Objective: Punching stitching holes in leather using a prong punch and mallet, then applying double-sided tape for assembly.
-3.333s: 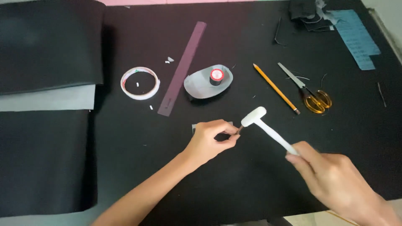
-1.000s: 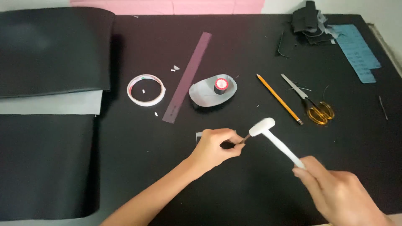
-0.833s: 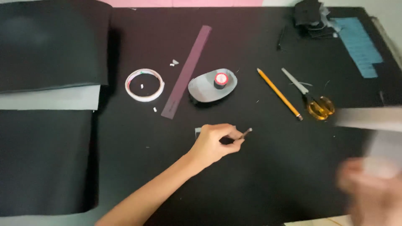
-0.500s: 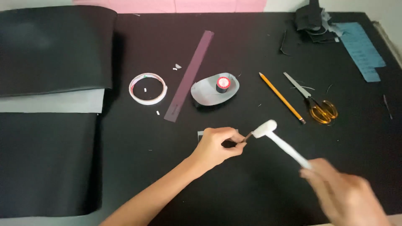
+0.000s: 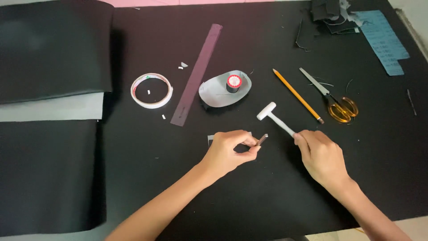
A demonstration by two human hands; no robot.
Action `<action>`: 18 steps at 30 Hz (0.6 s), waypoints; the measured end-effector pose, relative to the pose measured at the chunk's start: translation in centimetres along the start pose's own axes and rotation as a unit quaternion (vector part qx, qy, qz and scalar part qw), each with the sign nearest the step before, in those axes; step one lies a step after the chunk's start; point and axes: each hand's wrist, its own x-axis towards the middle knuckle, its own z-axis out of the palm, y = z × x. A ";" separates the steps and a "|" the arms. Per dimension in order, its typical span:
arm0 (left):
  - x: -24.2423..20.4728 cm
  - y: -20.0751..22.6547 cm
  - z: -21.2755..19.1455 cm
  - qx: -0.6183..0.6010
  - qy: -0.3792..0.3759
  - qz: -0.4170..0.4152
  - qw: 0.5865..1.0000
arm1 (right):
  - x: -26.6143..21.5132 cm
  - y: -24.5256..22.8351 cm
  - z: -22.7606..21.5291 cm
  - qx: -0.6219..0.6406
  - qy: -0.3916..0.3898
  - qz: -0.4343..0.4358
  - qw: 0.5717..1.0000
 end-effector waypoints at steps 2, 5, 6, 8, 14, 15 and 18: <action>-0.1 0.0 0.1 0.006 0.002 0.007 1.000 | 0.5 -0.1 0.0 -0.056 0.092 -0.091 0.990; -0.1 -0.1 0.0 0.012 -0.001 0.006 1.000 | 1.4 -2.6 -2.6 0.052 0.148 -0.112 0.981; -0.1 0.0 0.0 0.011 -0.003 0.004 1.000 | 1.7 -4.0 -3.0 0.052 0.146 -0.109 0.982; 0.0 0.0 0.0 0.023 -0.006 0.015 1.000 | 2.2 -6.9 -3.9 0.262 0.076 -0.148 0.951; -0.4 -0.3 0.2 0.016 0.014 0.005 1.000 | 3.3 -9.2 -3.0 0.379 0.037 -0.156 0.911; -0.3 -0.3 0.3 0.014 0.014 0.003 1.000 | 3.4 -9.3 -3.1 0.379 0.035 -0.154 0.912; -0.3 -0.3 0.4 0.036 0.021 0.006 0.999 | 3.5 -9.4 -3.0 0.364 0.045 -0.177 0.913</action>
